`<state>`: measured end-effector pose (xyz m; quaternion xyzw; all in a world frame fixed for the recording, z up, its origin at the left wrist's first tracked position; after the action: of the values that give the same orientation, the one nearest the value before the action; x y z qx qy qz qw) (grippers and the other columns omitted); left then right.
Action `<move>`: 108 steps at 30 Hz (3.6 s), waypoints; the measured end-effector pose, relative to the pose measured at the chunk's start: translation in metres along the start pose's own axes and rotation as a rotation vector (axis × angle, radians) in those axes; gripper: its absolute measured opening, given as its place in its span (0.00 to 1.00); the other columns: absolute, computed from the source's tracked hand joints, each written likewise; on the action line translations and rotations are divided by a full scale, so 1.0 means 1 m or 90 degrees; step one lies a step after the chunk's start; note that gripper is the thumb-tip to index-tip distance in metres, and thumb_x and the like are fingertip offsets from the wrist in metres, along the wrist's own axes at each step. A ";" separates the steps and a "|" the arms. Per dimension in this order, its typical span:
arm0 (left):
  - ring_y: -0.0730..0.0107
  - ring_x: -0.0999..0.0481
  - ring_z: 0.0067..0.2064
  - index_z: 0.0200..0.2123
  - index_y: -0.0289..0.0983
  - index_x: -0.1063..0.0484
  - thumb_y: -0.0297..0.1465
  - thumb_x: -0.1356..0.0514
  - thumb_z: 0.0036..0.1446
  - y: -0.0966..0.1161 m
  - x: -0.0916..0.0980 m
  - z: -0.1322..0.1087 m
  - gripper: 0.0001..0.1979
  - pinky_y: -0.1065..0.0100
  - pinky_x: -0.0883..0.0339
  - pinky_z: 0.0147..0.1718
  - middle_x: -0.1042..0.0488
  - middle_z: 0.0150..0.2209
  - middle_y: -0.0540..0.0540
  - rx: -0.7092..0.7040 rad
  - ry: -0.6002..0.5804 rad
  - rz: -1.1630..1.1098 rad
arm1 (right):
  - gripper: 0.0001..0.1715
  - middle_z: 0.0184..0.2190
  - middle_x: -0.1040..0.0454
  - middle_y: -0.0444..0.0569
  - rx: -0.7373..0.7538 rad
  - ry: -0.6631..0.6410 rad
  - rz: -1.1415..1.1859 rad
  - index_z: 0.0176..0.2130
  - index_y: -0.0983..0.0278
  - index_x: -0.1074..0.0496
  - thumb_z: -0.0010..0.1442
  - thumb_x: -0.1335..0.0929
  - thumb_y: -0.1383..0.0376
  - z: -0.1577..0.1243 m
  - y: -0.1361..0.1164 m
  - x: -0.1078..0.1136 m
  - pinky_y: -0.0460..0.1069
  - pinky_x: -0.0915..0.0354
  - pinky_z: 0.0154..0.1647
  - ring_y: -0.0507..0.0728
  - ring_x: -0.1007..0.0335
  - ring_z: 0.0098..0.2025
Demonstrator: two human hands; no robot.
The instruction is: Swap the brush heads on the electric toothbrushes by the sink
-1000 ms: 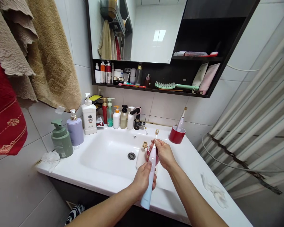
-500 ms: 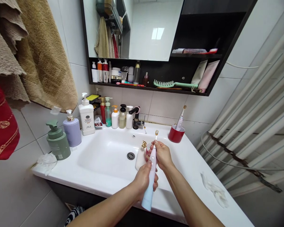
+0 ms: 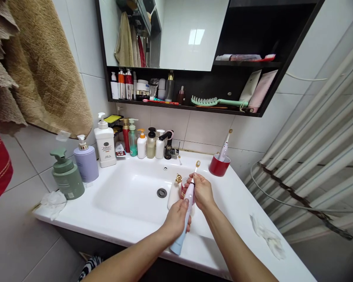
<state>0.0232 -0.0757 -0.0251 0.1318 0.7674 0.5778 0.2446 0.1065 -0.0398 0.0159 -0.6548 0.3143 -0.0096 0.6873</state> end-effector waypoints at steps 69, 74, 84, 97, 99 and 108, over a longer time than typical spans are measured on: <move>0.82 0.44 0.11 0.26 0.35 0.45 0.54 0.60 0.38 0.012 -0.002 -0.028 0.27 0.76 0.53 0.11 0.42 0.13 0.55 -0.009 -0.120 -0.048 | 0.11 0.19 0.37 0.41 -0.041 -0.190 -0.162 0.23 0.65 0.40 0.42 0.36 0.60 -0.021 -0.044 0.003 0.42 0.41 0.18 0.44 0.43 0.17; 0.82 0.45 0.11 0.27 0.35 0.45 0.54 0.61 0.38 0.009 -0.005 -0.038 0.28 0.76 0.54 0.12 0.43 0.13 0.55 0.005 -0.113 -0.079 | 0.13 0.16 0.39 0.40 0.019 -0.195 -0.241 0.21 0.65 0.41 0.42 0.36 0.58 -0.029 -0.048 0.000 0.44 0.42 0.20 0.45 0.44 0.17; 0.83 0.46 0.11 0.26 0.35 0.45 0.55 0.61 0.37 0.006 -0.006 -0.045 0.28 0.76 0.55 0.11 0.43 0.14 0.55 -0.011 -0.103 -0.107 | 0.14 0.14 0.42 0.38 0.044 -0.198 -0.291 0.19 0.65 0.44 0.44 0.38 0.57 -0.036 -0.043 -0.004 0.43 0.46 0.19 0.45 0.47 0.16; 0.83 0.46 0.11 0.27 0.35 0.45 0.54 0.60 0.38 0.011 -0.010 -0.047 0.27 0.76 0.55 0.12 0.43 0.14 0.56 -0.007 -0.067 -0.115 | 0.17 0.12 0.43 0.37 0.036 -0.185 -0.289 0.20 0.64 0.45 0.42 0.39 0.53 -0.048 -0.034 -0.007 0.43 0.47 0.16 0.45 0.49 0.14; 0.83 0.46 0.11 0.26 0.35 0.45 0.54 0.59 0.38 0.011 -0.011 -0.046 0.26 0.76 0.55 0.12 0.43 0.14 0.56 -0.010 -0.062 -0.104 | 0.17 0.12 0.43 0.38 0.036 -0.167 -0.286 0.20 0.64 0.44 0.42 0.39 0.53 -0.048 -0.033 -0.007 0.43 0.47 0.15 0.45 0.49 0.13; 0.83 0.46 0.11 0.27 0.35 0.45 0.54 0.59 0.38 0.010 -0.009 -0.042 0.27 0.76 0.54 0.12 0.43 0.14 0.56 -0.003 -0.072 -0.090 | 0.17 0.12 0.43 0.38 0.031 -0.109 -0.292 0.20 0.64 0.44 0.43 0.40 0.53 -0.044 -0.024 -0.002 0.43 0.46 0.15 0.46 0.47 0.14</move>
<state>0.0077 -0.1111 -0.0049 0.1089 0.7582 0.5526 0.3284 0.0945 -0.0819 0.0410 -0.6909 0.0979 -0.1170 0.7067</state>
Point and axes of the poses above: each hand's wrist, its own z-axis towards the middle knuckle, its own x-axis out of the back of the hand, y = z × x, the point moved 5 cm from there along z, towards the middle knuckle
